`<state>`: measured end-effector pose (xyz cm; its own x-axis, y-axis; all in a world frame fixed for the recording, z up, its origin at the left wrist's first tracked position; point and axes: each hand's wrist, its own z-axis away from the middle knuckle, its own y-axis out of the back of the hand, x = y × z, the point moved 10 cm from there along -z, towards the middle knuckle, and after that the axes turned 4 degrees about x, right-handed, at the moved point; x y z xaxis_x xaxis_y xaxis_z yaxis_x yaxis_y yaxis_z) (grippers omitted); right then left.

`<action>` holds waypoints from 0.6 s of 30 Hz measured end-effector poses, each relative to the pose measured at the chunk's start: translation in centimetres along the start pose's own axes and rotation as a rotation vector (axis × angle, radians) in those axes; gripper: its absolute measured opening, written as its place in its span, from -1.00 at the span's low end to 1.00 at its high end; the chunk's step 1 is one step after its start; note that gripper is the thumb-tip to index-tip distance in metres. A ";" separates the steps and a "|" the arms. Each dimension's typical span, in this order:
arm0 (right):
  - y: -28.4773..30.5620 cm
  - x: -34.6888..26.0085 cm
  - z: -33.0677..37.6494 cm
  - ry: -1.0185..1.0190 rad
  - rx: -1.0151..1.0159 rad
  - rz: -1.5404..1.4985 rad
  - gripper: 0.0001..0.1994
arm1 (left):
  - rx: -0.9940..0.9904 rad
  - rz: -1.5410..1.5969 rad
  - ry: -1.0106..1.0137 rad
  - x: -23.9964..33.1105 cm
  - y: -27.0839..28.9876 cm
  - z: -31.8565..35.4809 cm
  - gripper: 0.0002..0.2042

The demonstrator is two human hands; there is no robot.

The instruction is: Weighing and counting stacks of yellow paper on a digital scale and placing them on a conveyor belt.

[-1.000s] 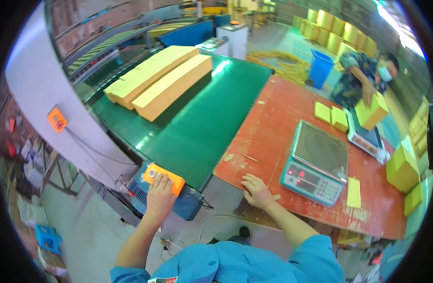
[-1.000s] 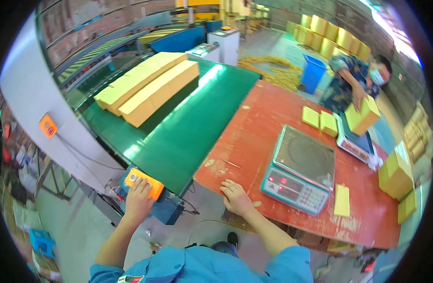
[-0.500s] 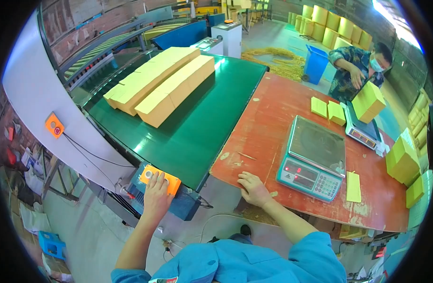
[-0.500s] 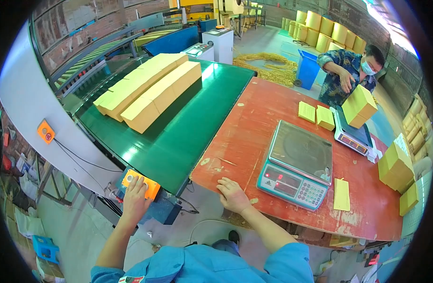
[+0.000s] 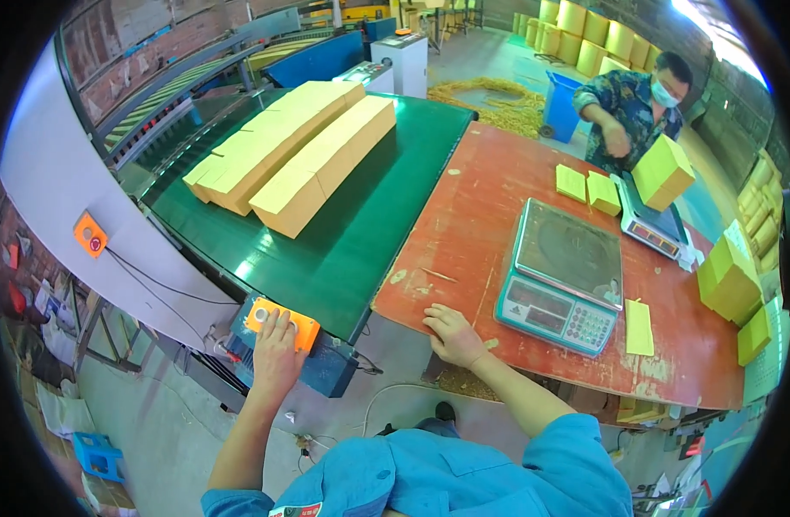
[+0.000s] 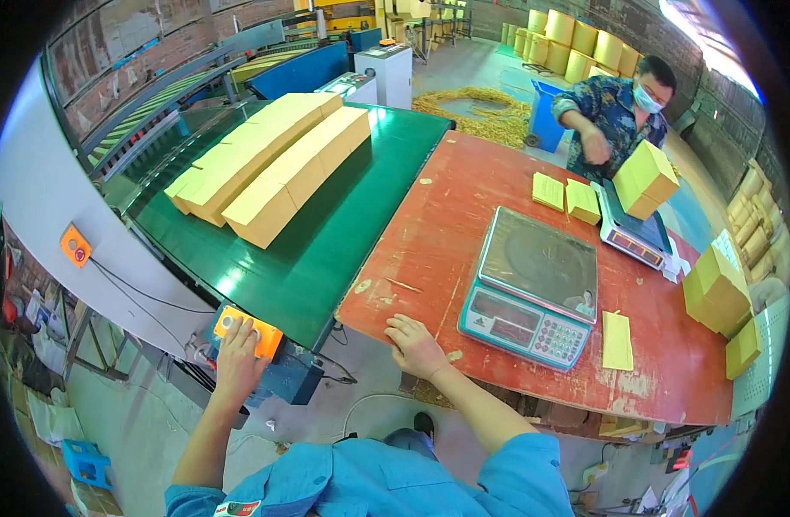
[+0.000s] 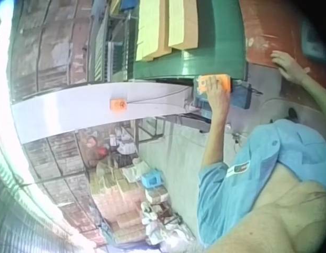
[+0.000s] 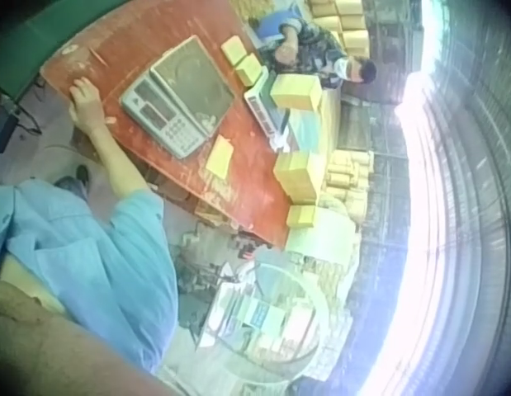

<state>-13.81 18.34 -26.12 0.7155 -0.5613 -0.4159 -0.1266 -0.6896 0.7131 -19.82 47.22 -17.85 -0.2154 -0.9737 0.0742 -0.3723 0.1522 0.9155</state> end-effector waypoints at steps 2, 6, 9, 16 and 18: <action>0.1 0.3 0.2 -0.014 0.009 0.010 -0.70 | -0.014 -0.007 0.014 -0.2 -0.4 0.0 -0.47; -0.2 0.2 0.0 -0.004 0.002 -0.002 -0.70 | -0.014 0.004 0.034 -0.4 -0.1 0.2 -0.46; -0.2 0.3 0.1 -0.003 0.004 -0.002 -0.70 | -0.017 0.019 0.030 -0.4 -0.2 0.2 -0.45; -0.2 0.2 0.2 0.009 0.002 0.018 -0.70 | -0.018 0.021 -0.001 0.0 -0.1 0.1 -0.45; -0.3 0.3 0.4 0.007 0.003 0.019 -0.70 | -0.022 0.018 -0.014 0.2 0.1 0.0 -0.44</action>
<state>-13.79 18.18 -26.68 0.7178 -0.5714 -0.3978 -0.1422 -0.6797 0.7196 -19.87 46.99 -17.76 -0.2343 -0.9684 0.0857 -0.3479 0.1659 0.9227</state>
